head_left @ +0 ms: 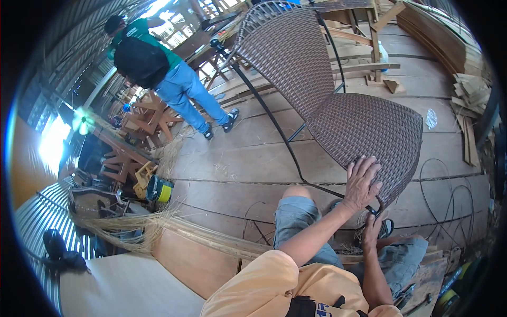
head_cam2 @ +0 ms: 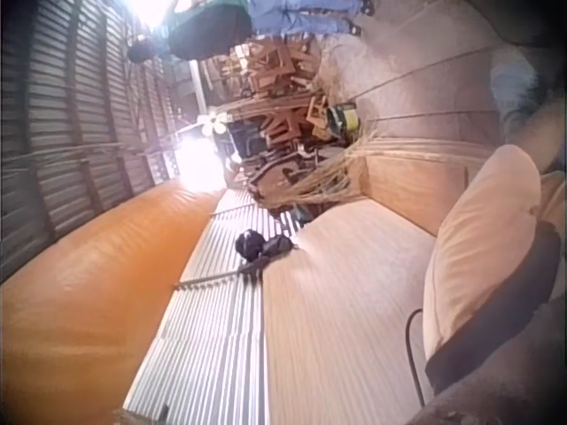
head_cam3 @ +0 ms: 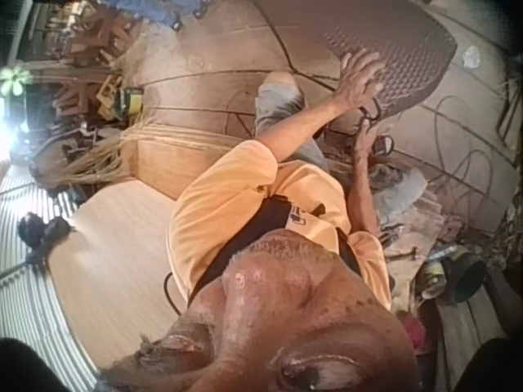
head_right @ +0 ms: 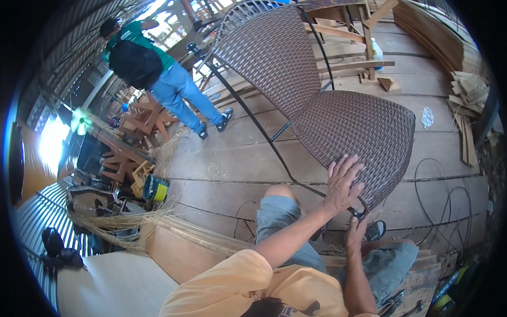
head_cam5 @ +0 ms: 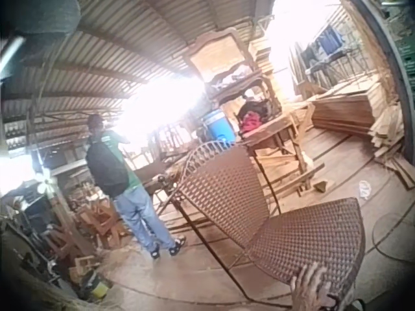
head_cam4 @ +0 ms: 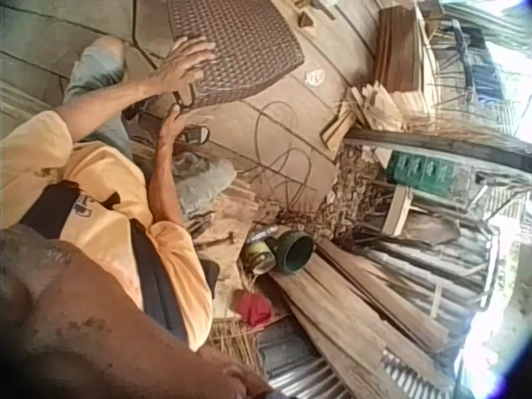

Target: The recorder is finishing the weaving of a synthetic wicker chair by hand.

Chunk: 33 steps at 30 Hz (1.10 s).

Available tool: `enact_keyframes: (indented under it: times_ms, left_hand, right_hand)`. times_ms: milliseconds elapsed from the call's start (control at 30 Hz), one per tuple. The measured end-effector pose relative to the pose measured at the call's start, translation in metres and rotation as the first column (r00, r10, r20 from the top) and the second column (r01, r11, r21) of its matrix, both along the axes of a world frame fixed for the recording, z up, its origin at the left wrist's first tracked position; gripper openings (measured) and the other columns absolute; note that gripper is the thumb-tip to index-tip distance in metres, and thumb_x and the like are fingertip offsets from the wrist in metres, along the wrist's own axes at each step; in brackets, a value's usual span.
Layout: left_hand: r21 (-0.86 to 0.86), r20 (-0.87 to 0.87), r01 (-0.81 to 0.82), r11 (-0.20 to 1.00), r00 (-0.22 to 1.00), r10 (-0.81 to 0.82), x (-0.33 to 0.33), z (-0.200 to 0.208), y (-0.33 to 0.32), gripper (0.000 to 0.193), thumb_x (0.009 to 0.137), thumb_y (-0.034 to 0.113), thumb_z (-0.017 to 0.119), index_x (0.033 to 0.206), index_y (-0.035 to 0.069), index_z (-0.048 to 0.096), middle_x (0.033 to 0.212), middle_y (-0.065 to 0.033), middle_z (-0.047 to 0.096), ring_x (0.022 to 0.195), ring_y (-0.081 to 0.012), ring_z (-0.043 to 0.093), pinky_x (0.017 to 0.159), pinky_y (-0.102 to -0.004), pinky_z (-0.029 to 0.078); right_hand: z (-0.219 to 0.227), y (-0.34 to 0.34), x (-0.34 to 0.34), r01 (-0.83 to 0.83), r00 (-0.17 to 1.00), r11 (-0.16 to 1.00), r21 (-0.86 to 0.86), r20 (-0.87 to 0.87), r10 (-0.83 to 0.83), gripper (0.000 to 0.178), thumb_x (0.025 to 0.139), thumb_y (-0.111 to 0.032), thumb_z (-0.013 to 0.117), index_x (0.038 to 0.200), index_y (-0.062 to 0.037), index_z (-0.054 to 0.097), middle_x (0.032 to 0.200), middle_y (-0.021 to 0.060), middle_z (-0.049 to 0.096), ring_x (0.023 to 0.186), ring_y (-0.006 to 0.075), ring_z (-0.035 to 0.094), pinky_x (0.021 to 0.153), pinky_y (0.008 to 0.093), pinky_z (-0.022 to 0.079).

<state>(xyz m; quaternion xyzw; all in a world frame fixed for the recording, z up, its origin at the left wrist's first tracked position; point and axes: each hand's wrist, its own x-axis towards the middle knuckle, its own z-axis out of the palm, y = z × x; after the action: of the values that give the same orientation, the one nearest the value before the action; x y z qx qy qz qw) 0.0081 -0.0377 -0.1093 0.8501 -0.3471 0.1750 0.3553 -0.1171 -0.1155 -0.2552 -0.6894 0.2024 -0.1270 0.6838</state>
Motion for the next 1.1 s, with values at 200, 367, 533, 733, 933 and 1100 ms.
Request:
enact_keyframes:
  times_ms: [200,367,533,733,933,1100]
  left_hand:
    - [-0.064,-0.08,-0.2,0.978,0.978,0.195,-0.009,-0.008,0.024,0.047,0.088,0.041,0.046,0.121,0.008,0.051,0.132,-0.0109,0.044,0.126,-0.0335,0.036,0.105,-0.0507,0.019]
    - [-0.055,0.002,-0.216,0.975,0.976,0.216,-0.007,-0.014,0.069,0.045,0.085,0.035,0.049,0.12,0.007,0.052,0.132,-0.0118,0.046,0.127,-0.0342,0.037,0.104,-0.0512,0.022]
    - [-0.055,-0.01,-0.146,0.988,0.989,0.145,-0.003,-0.018,0.113,0.049,0.088,0.04,0.045,0.119,0.004,0.053,0.132,-0.016,0.044,0.127,-0.0381,0.035,0.104,-0.0488,0.025]
    - [0.061,-0.097,-0.147,0.987,0.984,0.152,0.002,-0.012,0.124,0.049,0.086,0.035,0.05,0.123,0.004,0.049,0.133,-0.0149,0.042,0.128,-0.0364,0.034,0.106,-0.0476,0.023]
    - [-0.003,-0.081,-0.151,0.989,0.985,0.15,0.018,-0.01,0.124,0.037,0.086,0.018,0.053,0.118,-0.001,0.051,0.127,-0.0183,0.048,0.118,-0.0372,0.044,0.102,-0.0441,0.033]
    - [-0.315,-0.344,-0.504,0.804,0.85,0.398,0.095,0.029,0.165,0.033,0.093,0.017,0.047,0.12,-0.004,0.049,0.116,-0.0179,0.056,0.111,-0.0267,0.052,0.098,-0.0376,0.038]
  right_hand:
    - [-0.012,0.048,-0.012,-0.009,0.999,1.0,0.002,0.05,0.009,0.074,0.089,-0.041,0.05,0.137,0.0085,0.023,0.132,0.0238,0.037,0.123,0.0307,0.036,0.106,0.0366,0.024]
    - [0.018,0.089,-0.017,-0.123,0.989,0.958,0.261,-0.048,0.14,0.086,0.084,-0.022,0.063,0.142,0.0095,0.01,0.135,0.0218,0.038,0.122,0.0275,0.041,0.105,0.0341,0.029]
    - [0.042,0.12,-0.018,-0.236,0.964,0.9,0.365,-0.024,0.263,0.068,0.088,-0.017,0.058,0.139,0.0061,0.02,0.134,0.0155,0.041,0.12,0.0238,0.04,0.104,0.0315,0.028]
    - [0.057,0.12,-0.01,-0.339,0.919,0.924,0.175,-0.147,0.365,0.071,0.087,-0.027,0.06,0.137,0.0049,0.022,0.128,0.0221,0.048,0.117,0.0309,0.047,0.101,0.0351,0.033]
    - [0.041,0.08,0.006,-0.661,0.717,0.749,0.044,-0.257,0.648,0.071,0.085,-0.044,0.06,0.132,0.005,0.037,0.13,0.0261,0.047,0.12,0.0374,0.045,0.102,0.0381,0.033]
    - [0.033,0.045,0.023,-0.852,0.386,0.52,0.053,-0.607,0.695,0.062,0.085,-0.052,0.055,0.121,-0.0018,0.054,0.113,0.0234,0.059,0.108,0.0362,0.056,0.093,0.039,0.041]
